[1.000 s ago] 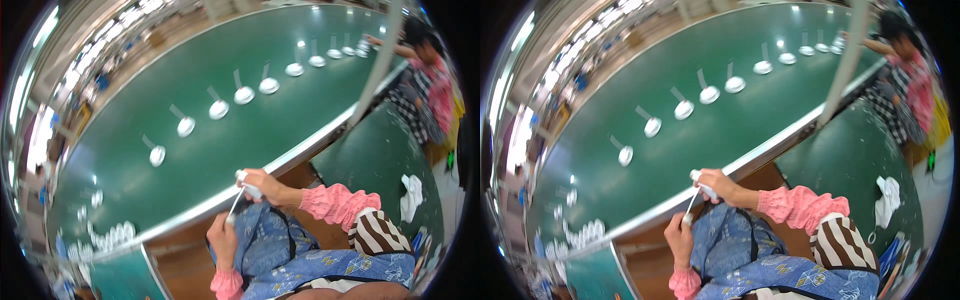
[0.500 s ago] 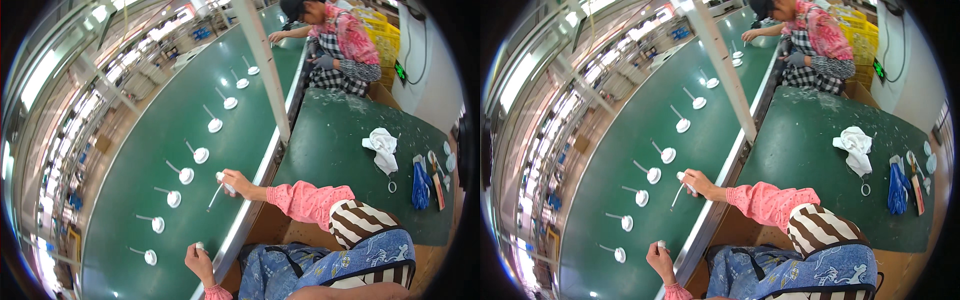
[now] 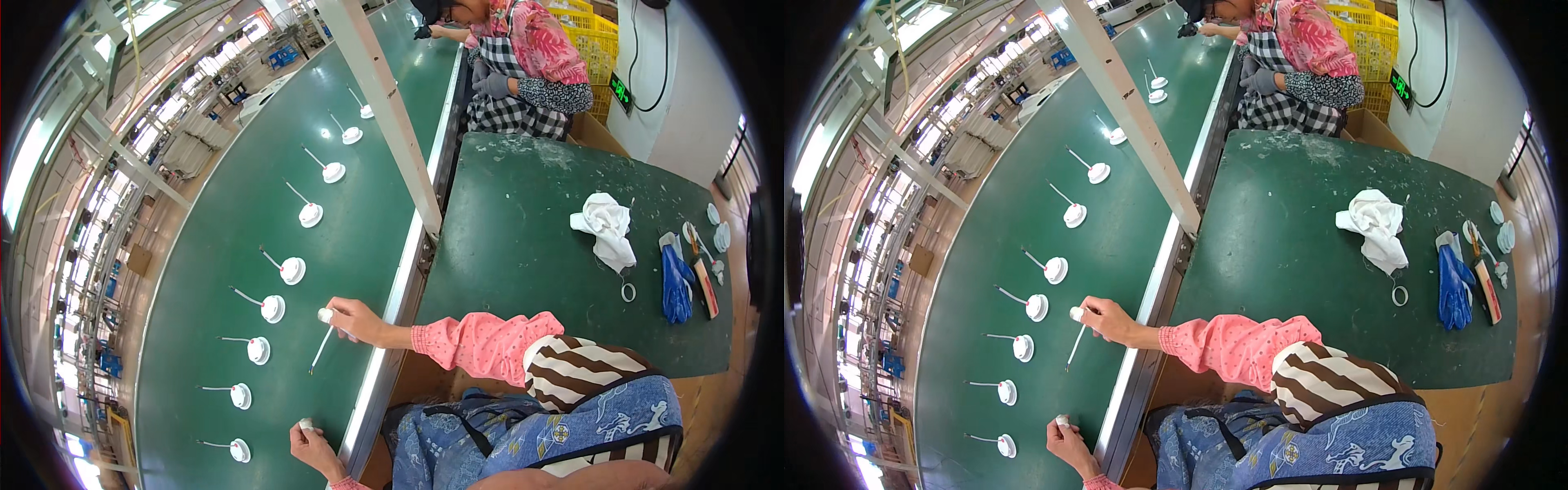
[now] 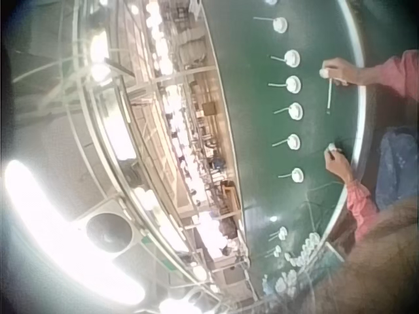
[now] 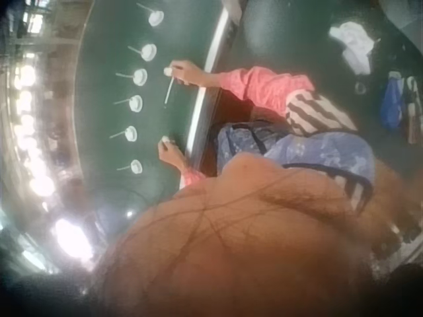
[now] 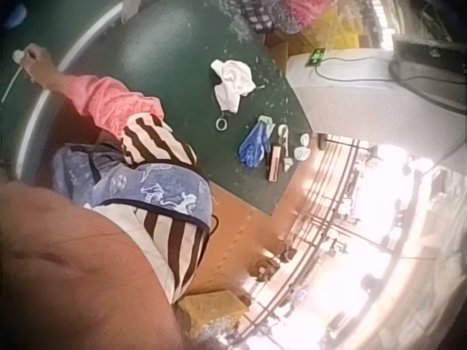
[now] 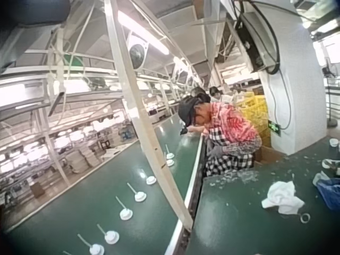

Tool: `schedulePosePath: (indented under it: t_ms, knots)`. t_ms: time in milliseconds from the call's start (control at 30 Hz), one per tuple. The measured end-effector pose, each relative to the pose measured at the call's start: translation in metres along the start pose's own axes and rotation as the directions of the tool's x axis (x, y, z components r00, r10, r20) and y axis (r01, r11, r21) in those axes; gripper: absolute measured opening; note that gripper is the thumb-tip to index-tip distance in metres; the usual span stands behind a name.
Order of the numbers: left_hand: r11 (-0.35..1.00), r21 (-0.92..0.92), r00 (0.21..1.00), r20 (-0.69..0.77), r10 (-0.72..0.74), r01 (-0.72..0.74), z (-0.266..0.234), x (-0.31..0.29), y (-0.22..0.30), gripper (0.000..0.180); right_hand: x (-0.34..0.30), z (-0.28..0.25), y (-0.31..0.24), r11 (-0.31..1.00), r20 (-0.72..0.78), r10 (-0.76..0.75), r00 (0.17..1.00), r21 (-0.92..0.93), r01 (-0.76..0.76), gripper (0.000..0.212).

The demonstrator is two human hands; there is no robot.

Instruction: The person picks up a wire and a circuit board, threads the wire through a white plastic base, and presses the board into the base before placing the unit on the conveyor belt.

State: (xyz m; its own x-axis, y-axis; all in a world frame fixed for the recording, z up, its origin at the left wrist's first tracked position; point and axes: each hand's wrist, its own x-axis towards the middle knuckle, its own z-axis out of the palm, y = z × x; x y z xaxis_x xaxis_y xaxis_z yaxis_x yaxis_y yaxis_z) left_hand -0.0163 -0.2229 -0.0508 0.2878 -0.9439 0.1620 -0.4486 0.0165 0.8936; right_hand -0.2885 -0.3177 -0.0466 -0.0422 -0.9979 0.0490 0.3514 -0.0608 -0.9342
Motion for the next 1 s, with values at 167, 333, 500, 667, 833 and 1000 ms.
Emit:
schedulePosePath:
  t_ms: [167, 333, 500, 667, 833, 1000]
  knots:
    - [0.997, 0.024, 0.998, -0.01, 0.069, -0.068, 0.002, 0.003, -0.018, 0.016, -0.004, 0.001, -0.002, 0.997, -0.036, -0.039, 0.999, -0.073, 0.036, 0.034]
    - [0.993, 0.041, 0.994, -0.022, 0.111, -0.11, 0.003, 0.001, -0.021, 0.016, -0.002, 0.002, 0.004, 0.989, -0.052, -0.085, 0.995, -0.124, 0.078, 0.035]
    - [0.987, 0.071, 0.988, -0.032, 0.149, -0.146, 0.006, -0.001, -0.017, 0.013, 0.003, 0.001, 0.021, 0.933, -0.06, -0.23, 0.971, -0.299, 0.203, 0.034]
    - [0.972, 0.147, 0.981, -0.027, 0.19, -0.184, 0.009, -0.007, 0.0, 0.01, -0.004, 0.008, 0.024, 0.756, -0.018, -0.501, 0.866, -0.497, 0.426, 0.03]
    - [0.884, 0.317, 0.926, -0.043, 0.376, -0.344, 0.009, -0.006, -0.005, 0.011, -0.018, 0.009, 0.013, 0.773, 0.104, -0.422, 0.9, -0.477, 0.418, 0.024]
    - [0.592, 0.563, 0.78, 0.166, 0.603, -0.577, 0.039, -0.013, 0.068, 0.039, -0.008, 0.001, 0.021, 0.855, 0.1, -0.348, 0.932, -0.375, 0.359, 0.02]
